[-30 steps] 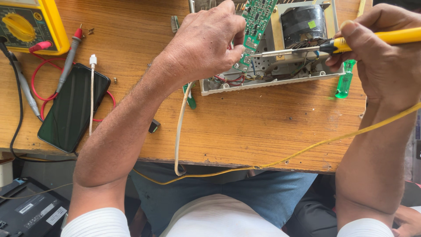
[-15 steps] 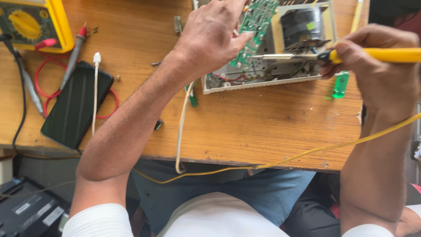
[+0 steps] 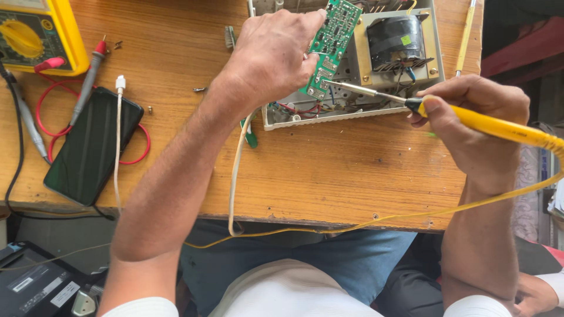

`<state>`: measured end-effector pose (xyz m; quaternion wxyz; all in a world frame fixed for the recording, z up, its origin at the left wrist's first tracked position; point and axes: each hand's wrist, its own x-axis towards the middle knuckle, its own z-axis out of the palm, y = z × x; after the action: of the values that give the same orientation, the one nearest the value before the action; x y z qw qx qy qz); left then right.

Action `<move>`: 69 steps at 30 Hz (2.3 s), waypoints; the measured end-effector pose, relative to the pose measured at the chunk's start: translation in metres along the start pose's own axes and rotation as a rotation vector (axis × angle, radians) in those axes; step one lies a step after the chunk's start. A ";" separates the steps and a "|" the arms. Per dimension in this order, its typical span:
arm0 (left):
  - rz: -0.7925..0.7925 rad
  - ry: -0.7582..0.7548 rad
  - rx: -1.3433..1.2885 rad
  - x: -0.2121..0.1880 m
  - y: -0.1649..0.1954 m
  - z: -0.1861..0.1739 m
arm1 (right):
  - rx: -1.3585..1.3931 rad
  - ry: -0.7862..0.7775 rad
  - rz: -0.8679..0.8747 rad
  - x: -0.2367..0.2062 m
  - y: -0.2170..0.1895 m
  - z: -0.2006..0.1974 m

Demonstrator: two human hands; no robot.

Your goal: The person uses a soldering iron to work on a green circuit board inside an open white appliance housing. They then place the board back into the housing and use a screwdriver to secure the casing.

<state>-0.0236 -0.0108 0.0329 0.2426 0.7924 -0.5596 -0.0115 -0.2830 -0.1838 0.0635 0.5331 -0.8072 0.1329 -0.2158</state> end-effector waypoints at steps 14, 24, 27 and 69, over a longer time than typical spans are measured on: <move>-0.021 -0.055 0.085 -0.005 -0.010 0.014 | -0.374 0.013 -0.210 -0.005 0.002 0.010; 0.015 -0.002 0.125 -0.005 -0.013 0.017 | -0.289 0.022 -0.183 -0.007 0.003 0.014; 0.010 -0.033 0.126 -0.006 -0.014 0.016 | -0.275 0.004 -0.223 -0.008 0.004 0.015; -0.006 -0.037 0.133 -0.007 -0.013 0.015 | -0.693 -0.030 -0.452 -0.016 -0.014 0.027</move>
<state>-0.0192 -0.0068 0.0131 0.1788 0.8081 -0.5611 0.0105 -0.2843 -0.1496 0.0638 0.1707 -0.9509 0.0094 -0.2579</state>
